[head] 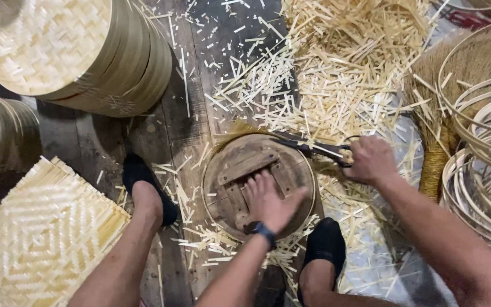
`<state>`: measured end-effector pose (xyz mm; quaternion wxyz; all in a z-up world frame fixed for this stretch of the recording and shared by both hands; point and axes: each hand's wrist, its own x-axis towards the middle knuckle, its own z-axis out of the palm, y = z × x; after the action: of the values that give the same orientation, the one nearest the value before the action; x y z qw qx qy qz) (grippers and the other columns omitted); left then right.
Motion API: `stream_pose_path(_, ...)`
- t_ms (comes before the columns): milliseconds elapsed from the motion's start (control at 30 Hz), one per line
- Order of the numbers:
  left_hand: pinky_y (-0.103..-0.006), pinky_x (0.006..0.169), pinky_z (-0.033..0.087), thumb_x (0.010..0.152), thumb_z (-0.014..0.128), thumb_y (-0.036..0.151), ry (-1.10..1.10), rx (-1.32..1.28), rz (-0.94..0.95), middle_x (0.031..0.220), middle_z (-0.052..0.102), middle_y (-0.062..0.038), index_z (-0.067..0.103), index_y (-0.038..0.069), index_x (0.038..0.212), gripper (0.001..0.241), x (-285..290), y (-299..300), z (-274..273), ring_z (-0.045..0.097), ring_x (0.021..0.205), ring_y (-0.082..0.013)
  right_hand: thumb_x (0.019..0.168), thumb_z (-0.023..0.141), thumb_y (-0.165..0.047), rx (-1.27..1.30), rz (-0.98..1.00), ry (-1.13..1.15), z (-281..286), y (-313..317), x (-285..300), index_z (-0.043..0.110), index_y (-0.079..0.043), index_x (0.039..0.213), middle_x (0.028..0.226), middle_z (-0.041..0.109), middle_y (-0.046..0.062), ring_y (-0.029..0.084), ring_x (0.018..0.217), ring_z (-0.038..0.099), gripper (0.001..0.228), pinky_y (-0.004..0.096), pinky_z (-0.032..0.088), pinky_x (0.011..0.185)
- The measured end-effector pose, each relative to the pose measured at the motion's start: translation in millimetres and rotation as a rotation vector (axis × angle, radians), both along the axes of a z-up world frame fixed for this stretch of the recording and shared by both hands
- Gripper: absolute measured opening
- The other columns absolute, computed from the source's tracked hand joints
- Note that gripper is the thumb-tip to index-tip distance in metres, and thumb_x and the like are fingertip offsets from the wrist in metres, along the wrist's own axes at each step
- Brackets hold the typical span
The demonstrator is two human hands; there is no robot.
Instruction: The person sits on the floor assembling bamboo steamer lids. They place a square woven bamboo mat over a round wooden mold, press a bamboo rim ring down around it, trim the excess mat edges with scissors, and set finished lids onto a stack of steamer baskets.
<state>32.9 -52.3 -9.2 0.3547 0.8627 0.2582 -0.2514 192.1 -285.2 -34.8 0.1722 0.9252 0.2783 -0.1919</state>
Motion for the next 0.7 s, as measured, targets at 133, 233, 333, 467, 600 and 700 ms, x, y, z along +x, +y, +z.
stream_pose_path(133,-0.0565,0.126,0.006,0.077,0.069,0.063,-0.124,0.196,-0.054,0.157,0.028,-0.036,0.026,-0.008,0.154,0.113,-4,-15,-7,0.017,0.150,-0.0532,0.085,0.061,-0.073,0.020,-0.028,0.047,9,56,-1,0.066,-0.008,0.090,0.079,0.052,0.004,0.018,0.075,0.047,0.066,0.032,0.043,0.070)
stream_pose_path(233,-0.0555,0.123,0.007,0.075,0.071,0.060,-0.213,0.209,-0.027,0.155,0.032,-0.036,0.029,-0.010,0.152,0.112,-6,-9,-7,0.020,0.146,-0.0556,0.085,0.062,-0.048,0.107,0.006,-0.028,-20,36,3,0.066,-0.010,0.090,0.078,0.052,0.003,0.017,0.075,0.047,0.039,0.033,0.043,0.072)
stream_pose_path(333,-0.0573,0.123,0.005,0.074,0.073,0.057,-0.198,0.166,-0.195,0.154,0.032,-0.036,0.028,-0.011,0.152,0.112,-20,5,1,0.020,0.146,-0.0543,0.092,0.058,-0.044,0.098,-0.083,0.064,-2,18,1,0.066,-0.011,0.096,0.079,0.053,0.004,0.018,0.076,0.050,0.034,0.035,0.047,0.070)
stream_pose_path(467,-0.0537,0.126,0.007,0.069,0.074,0.050,-0.249,0.136,-0.354,0.154,0.038,-0.032,0.035,-0.011,0.149,0.108,-23,9,7,0.023,0.148,-0.0520,0.089,0.060,-0.055,-0.056,-0.090,0.120,3,3,-3,0.065,-0.010,0.101,0.082,0.053,0.004,0.017,0.079,0.051,0.047,0.032,0.050,0.069)
stream_pose_path(600,-0.0539,0.125,0.005,0.069,0.075,0.051,-0.224,0.105,-0.353,0.154,0.036,-0.032,0.034,-0.011,0.148,0.110,-17,12,12,0.021,0.148,-0.0515,0.078,0.064,-0.054,-0.068,0.013,0.027,16,58,-2,0.063,-0.008,0.099,0.089,0.057,0.006,0.017,0.082,0.051,0.050,0.032,0.047,0.076)
stream_pose_path(700,-0.0553,0.125,0.004,0.069,0.077,0.052,-0.246,0.106,-0.378,0.155,0.034,-0.033,0.033,-0.013,0.149,0.112,-17,13,7,0.020,0.147,-0.0526,0.086,0.062,-0.034,0.166,-0.026,-0.061,-47,29,1,0.064,-0.008,0.098,0.090,0.061,0.008,0.019,0.081,0.053,0.028,0.036,0.048,0.077)
